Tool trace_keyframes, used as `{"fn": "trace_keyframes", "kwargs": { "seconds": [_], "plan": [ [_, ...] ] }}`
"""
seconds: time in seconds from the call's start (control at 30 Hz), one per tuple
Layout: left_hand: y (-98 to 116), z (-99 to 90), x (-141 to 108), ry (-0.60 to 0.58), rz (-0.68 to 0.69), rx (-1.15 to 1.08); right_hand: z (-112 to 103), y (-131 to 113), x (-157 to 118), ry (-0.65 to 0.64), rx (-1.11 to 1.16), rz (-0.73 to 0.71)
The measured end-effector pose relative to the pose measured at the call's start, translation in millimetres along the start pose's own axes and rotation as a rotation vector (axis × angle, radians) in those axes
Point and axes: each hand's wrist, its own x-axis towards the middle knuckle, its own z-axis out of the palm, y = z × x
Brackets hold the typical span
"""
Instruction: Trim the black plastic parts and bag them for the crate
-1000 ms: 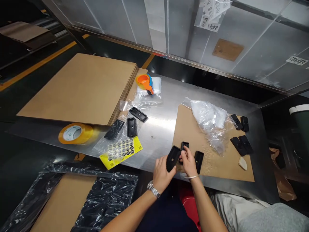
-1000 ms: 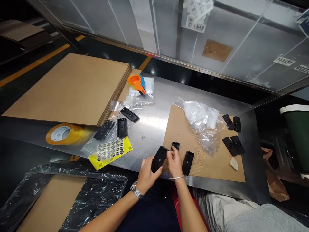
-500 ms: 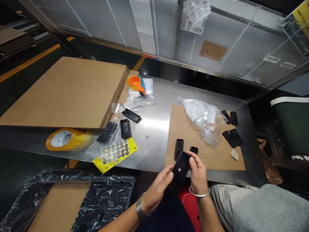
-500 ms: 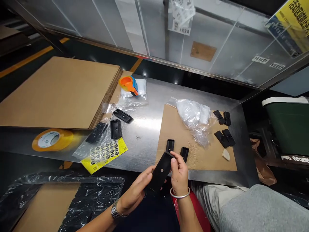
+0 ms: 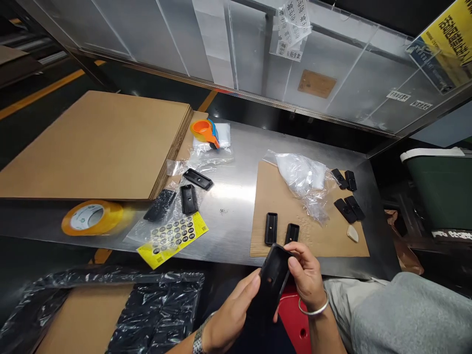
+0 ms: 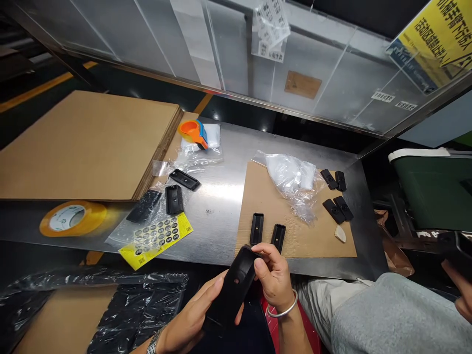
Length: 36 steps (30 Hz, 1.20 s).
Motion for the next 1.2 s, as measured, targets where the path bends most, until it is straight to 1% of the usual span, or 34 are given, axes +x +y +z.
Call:
{"fn": "trace_keyframes", "kwargs": {
  "seconds": [0.1, 0.17, 0.27, 0.33, 0.4, 0.47, 0.6, 0.7, 0.8, 0.93, 1.07, 1.13, 1.2],
  "plan": [
    [2, 2.3, -4, 0.027, -0.001, -0.003, 2, 4, 0, -0.015, 0.111, 0.000],
    [3, 3.7, -4, 0.042, -0.031, -0.054, 6, 6, 2, 0.002, 0.199, 0.037],
    [4, 3.6, -2, 0.041, -0.092, -0.211, 13, 6, 7, 0.079, 0.327, 0.156],
    [6, 2.1, -2, 0.004, -0.104, -0.314, 17, 5, 10, 0.157, 0.383, 0.205],
    [7, 0.6, -2, -0.041, -0.090, -0.351, 19, 4, 12, 0.202, 0.406, 0.227],
    [8, -0.5, -3, -0.051, -0.057, -0.324, 20, 3, 11, 0.206, 0.406, 0.249],
    [5, -1.5, -1, 0.015, 0.043, -0.202, 24, 0, 5, 0.254, 0.370, 0.249],
    [2, -1.9, 1, 0.029, 0.064, -0.160, 27, -2, -1, 0.272, 0.335, 0.265],
    [1, -2.1, 2, 0.022, 0.032, -0.205, 28, -2, -3, 0.305, 0.259, 0.297],
    [0, -4.4, 2, 0.021, -0.084, -0.381, 28, 1, -3, 0.340, 0.180, 0.316],
    [-5, -8.3, 1, -0.040, -0.173, -0.547, 28, -2, -3, 0.366, 0.151, 0.281],
    [-7, -9.0, 1, -0.063, -0.190, -0.574, 29, -4, -4, 0.375, 0.146, 0.276],
    [-7, -8.1, 1, -0.053, -0.174, -0.541, 30, -6, -6, 0.378, 0.162, 0.290]
  ]
}}
